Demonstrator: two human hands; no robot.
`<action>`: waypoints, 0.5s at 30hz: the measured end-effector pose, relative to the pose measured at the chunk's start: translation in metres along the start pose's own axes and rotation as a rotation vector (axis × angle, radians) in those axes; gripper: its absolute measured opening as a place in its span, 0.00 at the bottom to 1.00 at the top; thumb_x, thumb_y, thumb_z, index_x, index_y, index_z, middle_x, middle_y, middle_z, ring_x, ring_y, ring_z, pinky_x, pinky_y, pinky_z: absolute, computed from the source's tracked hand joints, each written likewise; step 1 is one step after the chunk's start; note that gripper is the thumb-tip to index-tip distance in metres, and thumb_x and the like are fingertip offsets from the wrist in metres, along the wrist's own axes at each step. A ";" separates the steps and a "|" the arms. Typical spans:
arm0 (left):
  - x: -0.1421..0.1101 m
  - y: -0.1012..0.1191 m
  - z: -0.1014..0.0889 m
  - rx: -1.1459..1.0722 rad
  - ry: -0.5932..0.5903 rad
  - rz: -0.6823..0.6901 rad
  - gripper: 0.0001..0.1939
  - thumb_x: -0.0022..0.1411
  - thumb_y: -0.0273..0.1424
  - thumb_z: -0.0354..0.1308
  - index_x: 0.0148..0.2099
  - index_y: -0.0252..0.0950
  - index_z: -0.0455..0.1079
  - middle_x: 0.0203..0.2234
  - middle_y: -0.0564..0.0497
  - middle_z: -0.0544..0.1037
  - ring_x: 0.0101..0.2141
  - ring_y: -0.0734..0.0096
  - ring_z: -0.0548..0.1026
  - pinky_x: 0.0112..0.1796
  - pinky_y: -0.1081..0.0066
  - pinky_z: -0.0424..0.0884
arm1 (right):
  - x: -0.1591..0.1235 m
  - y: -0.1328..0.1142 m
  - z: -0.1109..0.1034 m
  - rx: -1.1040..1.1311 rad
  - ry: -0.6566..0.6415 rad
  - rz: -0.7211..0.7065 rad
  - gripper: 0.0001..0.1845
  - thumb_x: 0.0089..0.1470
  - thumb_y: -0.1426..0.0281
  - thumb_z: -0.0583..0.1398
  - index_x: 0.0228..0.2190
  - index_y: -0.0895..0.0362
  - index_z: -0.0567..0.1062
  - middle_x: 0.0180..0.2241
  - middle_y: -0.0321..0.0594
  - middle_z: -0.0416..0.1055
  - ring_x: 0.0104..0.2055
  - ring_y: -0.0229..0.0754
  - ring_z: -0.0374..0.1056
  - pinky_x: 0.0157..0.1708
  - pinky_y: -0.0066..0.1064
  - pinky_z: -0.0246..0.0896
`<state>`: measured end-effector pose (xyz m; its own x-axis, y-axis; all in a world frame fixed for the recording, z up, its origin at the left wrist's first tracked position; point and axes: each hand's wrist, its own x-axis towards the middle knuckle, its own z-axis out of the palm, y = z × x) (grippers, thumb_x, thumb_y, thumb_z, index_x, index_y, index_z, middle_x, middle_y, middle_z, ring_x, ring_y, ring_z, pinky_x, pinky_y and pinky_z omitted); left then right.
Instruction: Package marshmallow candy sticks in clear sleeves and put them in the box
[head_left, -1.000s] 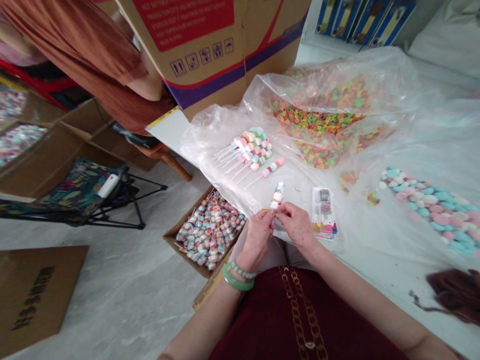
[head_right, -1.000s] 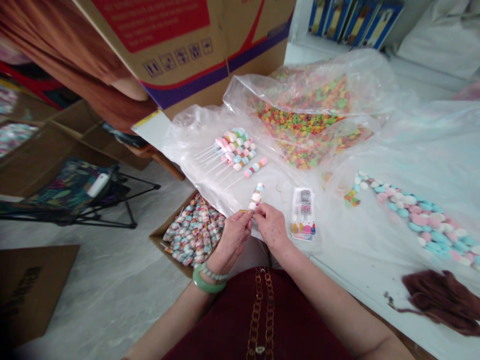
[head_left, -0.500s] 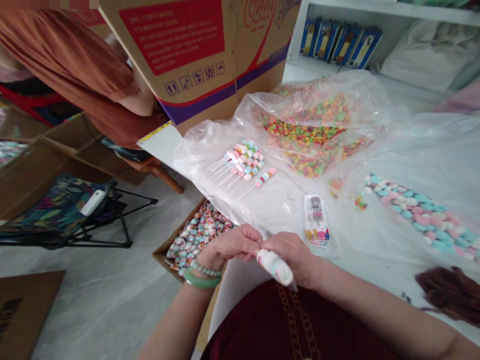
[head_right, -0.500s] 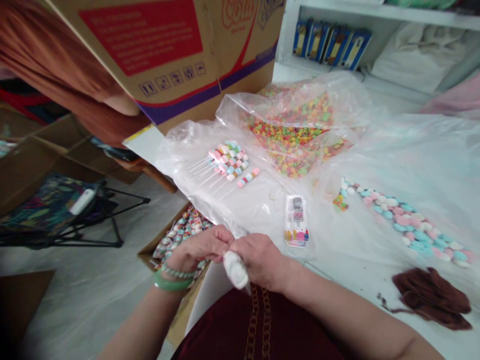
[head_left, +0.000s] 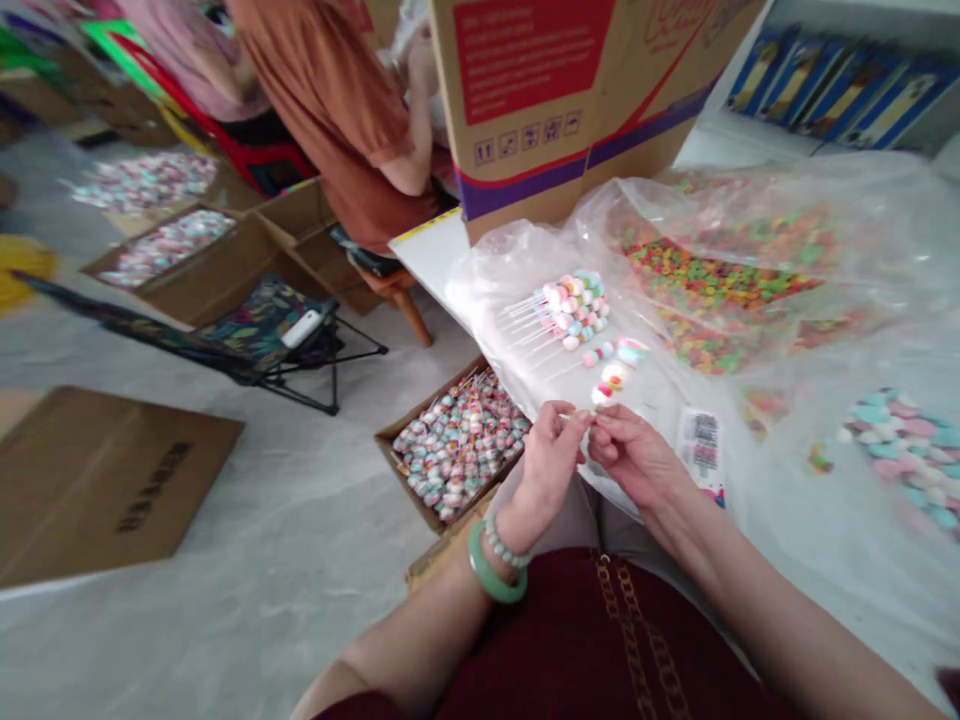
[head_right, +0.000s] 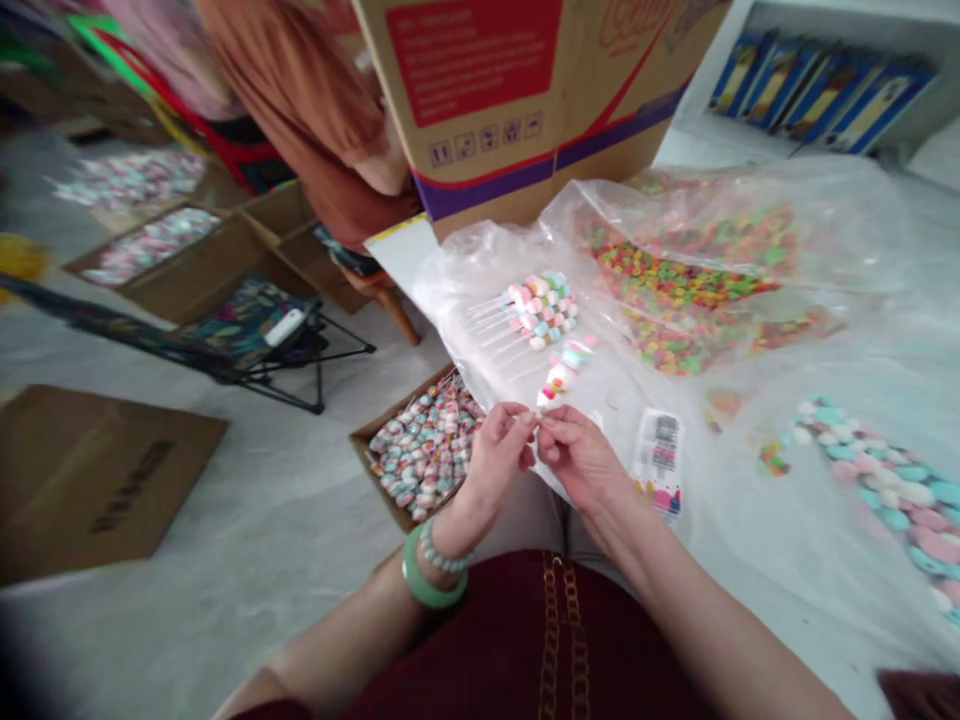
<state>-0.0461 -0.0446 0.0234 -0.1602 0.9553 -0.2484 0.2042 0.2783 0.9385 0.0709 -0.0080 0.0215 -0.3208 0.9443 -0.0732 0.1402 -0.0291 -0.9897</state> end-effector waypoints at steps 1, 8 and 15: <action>0.001 -0.007 -0.005 -0.209 -0.155 -0.127 0.24 0.61 0.50 0.44 0.42 0.35 0.64 0.25 0.50 0.72 0.22 0.73 0.72 0.26 0.73 0.67 | -0.005 0.005 0.000 0.019 0.021 0.004 0.09 0.51 0.65 0.53 0.24 0.56 0.68 0.16 0.31 0.60 0.17 0.34 0.54 0.20 0.27 0.51; -0.002 -0.038 -0.038 -0.660 -0.851 -0.438 0.28 0.52 0.54 0.53 0.38 0.32 0.68 0.22 0.50 0.72 0.17 0.74 0.68 0.18 0.74 0.62 | -0.022 0.019 -0.010 -0.303 -0.121 -0.080 0.09 0.48 0.64 0.59 0.23 0.56 0.72 0.21 0.38 0.68 0.26 0.38 0.62 0.29 0.29 0.56; -0.008 -0.031 -0.086 0.208 -0.616 0.149 0.13 0.52 0.41 0.60 0.38 0.40 0.76 0.26 0.55 0.74 0.29 0.71 0.70 0.31 0.75 0.62 | -0.022 0.022 0.014 0.272 -0.589 0.556 0.18 0.49 0.56 0.57 0.30 0.59 0.71 0.20 0.35 0.67 0.17 0.33 0.57 0.18 0.26 0.50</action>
<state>-0.1338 -0.0690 0.0170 0.4527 0.8501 -0.2688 0.3733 0.0931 0.9230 0.0680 -0.0339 -0.0004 -0.7172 0.4474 -0.5343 0.2157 -0.5866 -0.7806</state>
